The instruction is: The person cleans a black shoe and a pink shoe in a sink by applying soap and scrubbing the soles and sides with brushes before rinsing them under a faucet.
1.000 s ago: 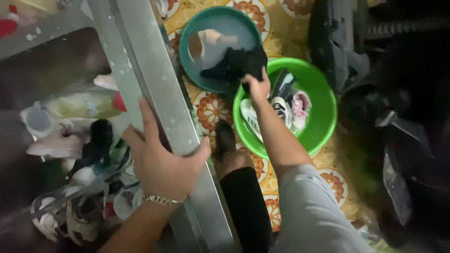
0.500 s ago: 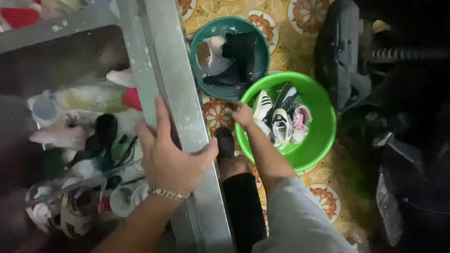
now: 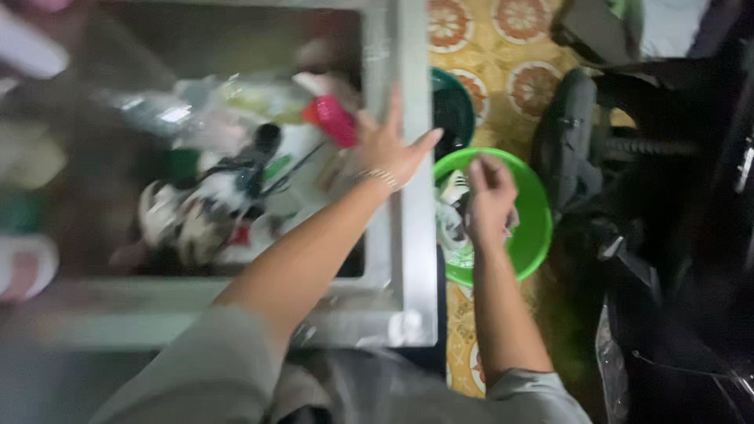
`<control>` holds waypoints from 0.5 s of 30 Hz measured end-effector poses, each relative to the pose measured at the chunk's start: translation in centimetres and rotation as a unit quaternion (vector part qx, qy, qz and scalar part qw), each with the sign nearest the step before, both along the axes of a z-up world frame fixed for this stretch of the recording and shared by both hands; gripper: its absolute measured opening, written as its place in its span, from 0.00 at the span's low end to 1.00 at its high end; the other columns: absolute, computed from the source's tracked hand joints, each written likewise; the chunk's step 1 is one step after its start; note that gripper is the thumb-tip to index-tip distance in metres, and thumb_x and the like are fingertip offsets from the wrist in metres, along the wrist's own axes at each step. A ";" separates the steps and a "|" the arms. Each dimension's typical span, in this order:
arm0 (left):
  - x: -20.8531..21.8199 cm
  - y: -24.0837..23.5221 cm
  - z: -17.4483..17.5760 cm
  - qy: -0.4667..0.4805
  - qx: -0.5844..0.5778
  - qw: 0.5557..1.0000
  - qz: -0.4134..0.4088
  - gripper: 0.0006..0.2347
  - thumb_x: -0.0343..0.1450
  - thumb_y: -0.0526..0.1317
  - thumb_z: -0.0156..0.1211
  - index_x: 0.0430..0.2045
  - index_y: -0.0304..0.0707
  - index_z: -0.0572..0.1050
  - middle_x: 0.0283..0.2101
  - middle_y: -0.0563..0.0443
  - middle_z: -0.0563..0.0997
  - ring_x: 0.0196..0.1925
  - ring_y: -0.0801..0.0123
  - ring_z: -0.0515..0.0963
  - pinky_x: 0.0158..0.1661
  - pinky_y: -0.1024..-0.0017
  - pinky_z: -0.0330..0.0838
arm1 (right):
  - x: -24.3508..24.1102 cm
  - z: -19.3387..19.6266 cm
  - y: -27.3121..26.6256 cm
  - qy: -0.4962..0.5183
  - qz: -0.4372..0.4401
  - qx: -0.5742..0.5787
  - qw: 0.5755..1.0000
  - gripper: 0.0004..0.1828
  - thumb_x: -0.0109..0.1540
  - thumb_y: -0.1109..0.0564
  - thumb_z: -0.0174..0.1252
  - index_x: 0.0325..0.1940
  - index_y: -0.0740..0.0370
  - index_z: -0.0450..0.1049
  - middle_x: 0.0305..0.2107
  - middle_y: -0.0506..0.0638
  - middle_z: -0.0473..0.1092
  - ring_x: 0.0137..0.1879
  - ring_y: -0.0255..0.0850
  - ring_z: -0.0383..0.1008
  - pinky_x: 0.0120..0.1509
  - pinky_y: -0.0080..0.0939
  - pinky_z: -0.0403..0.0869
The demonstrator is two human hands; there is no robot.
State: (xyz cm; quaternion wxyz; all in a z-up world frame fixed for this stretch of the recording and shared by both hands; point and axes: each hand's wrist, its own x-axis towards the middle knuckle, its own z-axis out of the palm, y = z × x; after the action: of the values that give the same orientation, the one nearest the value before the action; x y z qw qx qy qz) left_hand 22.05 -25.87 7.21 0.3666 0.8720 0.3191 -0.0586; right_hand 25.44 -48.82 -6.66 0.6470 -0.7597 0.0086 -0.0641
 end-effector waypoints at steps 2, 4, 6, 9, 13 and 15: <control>-2.0 0.2 -2.7 -0.043 -0.005 0.999 0.003 0.45 0.81 0.75 0.65 0.96 0.73 0.56 0.92 0.12 0.56 0.92 0.19 0.66 0.84 0.30 0.65 | -0.6 4.4 2.9 -0.069 0.025 0.006 0.997 0.12 0.78 0.61 0.78 0.67 0.61 0.92 0.56 0.63 0.88 0.65 0.49 0.87 0.77 0.57 0.83; -4.0 0.3 -4.6 -0.074 -0.080 0.992 -0.062 0.31 0.90 0.53 0.63 0.93 0.76 0.61 0.95 0.11 0.40 0.96 0.19 0.55 0.90 0.38 0.61 | -0.7 7.9 6.2 -0.151 0.086 0.065 0.983 0.09 0.79 0.66 0.76 0.64 0.63 0.89 0.54 0.58 0.87 0.59 0.42 0.87 0.65 0.47 0.86; -9.5 -0.4 -4.4 -0.111 -0.106 0.987 -0.049 0.32 0.90 0.51 0.59 0.93 0.65 0.57 0.95 0.12 0.41 0.96 0.22 0.54 0.90 0.40 0.58 | -1.6 9.6 11.5 -0.136 0.104 0.073 0.982 0.07 0.79 0.65 0.76 0.62 0.62 0.90 0.51 0.56 0.87 0.55 0.41 0.88 0.60 0.45 0.88; -17.1 -1.9 -4.7 -0.191 -0.168 0.966 -0.042 0.34 0.89 0.47 0.50 0.93 0.36 0.45 0.95 0.13 0.46 0.97 0.29 0.52 0.91 0.46 0.49 | -2.8 9.1 21.9 -0.037 0.168 0.122 0.977 0.09 0.78 0.56 0.75 0.62 0.59 0.90 0.43 0.52 0.86 0.45 0.37 0.86 0.48 0.37 0.87; -28.0 1.9 2.9 -0.297 -0.213 0.926 -0.093 0.36 0.89 0.46 0.56 0.95 0.37 0.48 0.99 0.31 0.44 1.02 0.43 0.41 0.95 0.48 0.42 | -4.4 8.7 38.1 0.177 0.250 0.227 0.924 0.13 0.76 0.55 0.71 0.60 0.67 0.88 0.33 0.55 0.85 0.32 0.36 0.76 0.37 0.41 0.76; -32.8 6.3 4.8 -0.317 -0.206 0.915 -0.140 0.27 0.90 0.44 0.57 0.88 0.41 0.62 0.94 0.28 0.58 0.96 0.44 0.59 0.92 0.52 0.54 | 0.7 3.0 44.8 0.218 0.242 0.248 0.913 0.16 0.73 0.56 0.76 0.63 0.65 0.90 0.40 0.55 0.88 0.39 0.41 0.84 0.44 0.44 0.82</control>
State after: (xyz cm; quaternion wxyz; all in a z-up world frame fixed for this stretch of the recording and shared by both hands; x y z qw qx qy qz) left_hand -10.75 -19.61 12.02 0.6085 0.7854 0.0415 0.1056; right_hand 26.14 -4.04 -3.67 0.7924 -0.5489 -0.0191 0.2653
